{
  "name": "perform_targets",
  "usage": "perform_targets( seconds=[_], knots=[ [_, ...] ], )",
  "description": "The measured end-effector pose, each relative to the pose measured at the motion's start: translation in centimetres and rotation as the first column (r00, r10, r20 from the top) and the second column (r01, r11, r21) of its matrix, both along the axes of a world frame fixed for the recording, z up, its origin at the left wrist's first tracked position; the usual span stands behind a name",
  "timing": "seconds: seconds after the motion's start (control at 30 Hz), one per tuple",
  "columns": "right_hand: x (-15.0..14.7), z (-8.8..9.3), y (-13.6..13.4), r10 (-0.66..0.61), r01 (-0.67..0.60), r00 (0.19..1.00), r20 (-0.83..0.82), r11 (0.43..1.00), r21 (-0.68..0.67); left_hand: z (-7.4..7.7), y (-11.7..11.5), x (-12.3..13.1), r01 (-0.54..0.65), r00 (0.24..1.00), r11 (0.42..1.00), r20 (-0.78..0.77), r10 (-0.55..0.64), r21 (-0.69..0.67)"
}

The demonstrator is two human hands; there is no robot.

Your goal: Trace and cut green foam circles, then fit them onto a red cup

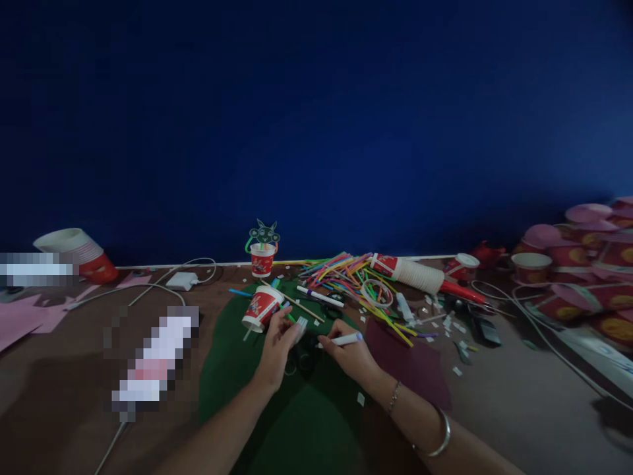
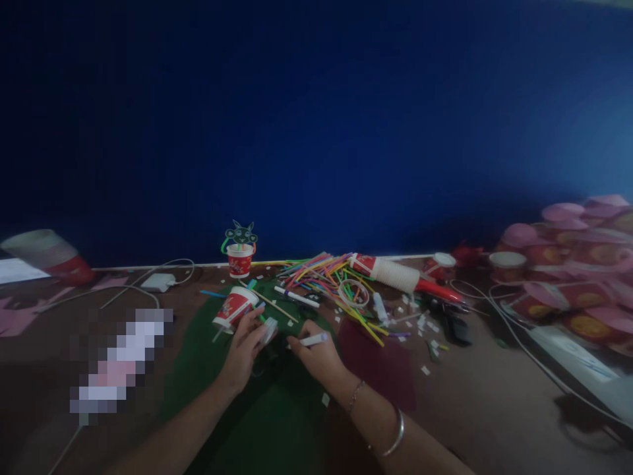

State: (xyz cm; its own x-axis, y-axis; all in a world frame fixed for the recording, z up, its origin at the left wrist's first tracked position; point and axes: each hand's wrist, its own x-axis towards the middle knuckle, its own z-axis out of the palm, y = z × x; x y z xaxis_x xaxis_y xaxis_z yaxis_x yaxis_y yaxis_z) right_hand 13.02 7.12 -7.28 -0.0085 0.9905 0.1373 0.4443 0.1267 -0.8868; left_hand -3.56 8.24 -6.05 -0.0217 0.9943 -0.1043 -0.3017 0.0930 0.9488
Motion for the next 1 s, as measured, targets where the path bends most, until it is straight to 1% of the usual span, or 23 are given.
perform_targets(
  seconds=[0.4, 0.6, 0.87, 1.0],
  knots=[
    [0.18, -0.36, 0.03, 0.003, -0.005, 1.0, 0.026, 0.997, 0.078, 0.04, -0.03, 0.01, 0.01, 1.0, 1.0, 0.024, -0.01, 0.001],
    [0.2, -0.43, 0.06, 0.0, -0.001, 1.0, 0.015, 0.998, 0.055, 0.1, -0.02, 0.05, 0.004, 0.999, 1.0, 0.035, -0.004, 0.007],
    [0.14, -0.46, 0.09, 0.009, -0.006, 1.0, -0.024, 0.996, 0.086, 0.19, -0.05, 0.05, 0.012, 1.0, 1.0, 0.028, -0.012, -0.001],
    [0.1, -0.62, 0.13, 0.016, -0.013, 0.998, -0.055, 0.997, 0.07, 0.32, -0.11, 0.06, 0.019, 0.999, 1.0, 0.037, -0.018, -0.015]
  ],
)
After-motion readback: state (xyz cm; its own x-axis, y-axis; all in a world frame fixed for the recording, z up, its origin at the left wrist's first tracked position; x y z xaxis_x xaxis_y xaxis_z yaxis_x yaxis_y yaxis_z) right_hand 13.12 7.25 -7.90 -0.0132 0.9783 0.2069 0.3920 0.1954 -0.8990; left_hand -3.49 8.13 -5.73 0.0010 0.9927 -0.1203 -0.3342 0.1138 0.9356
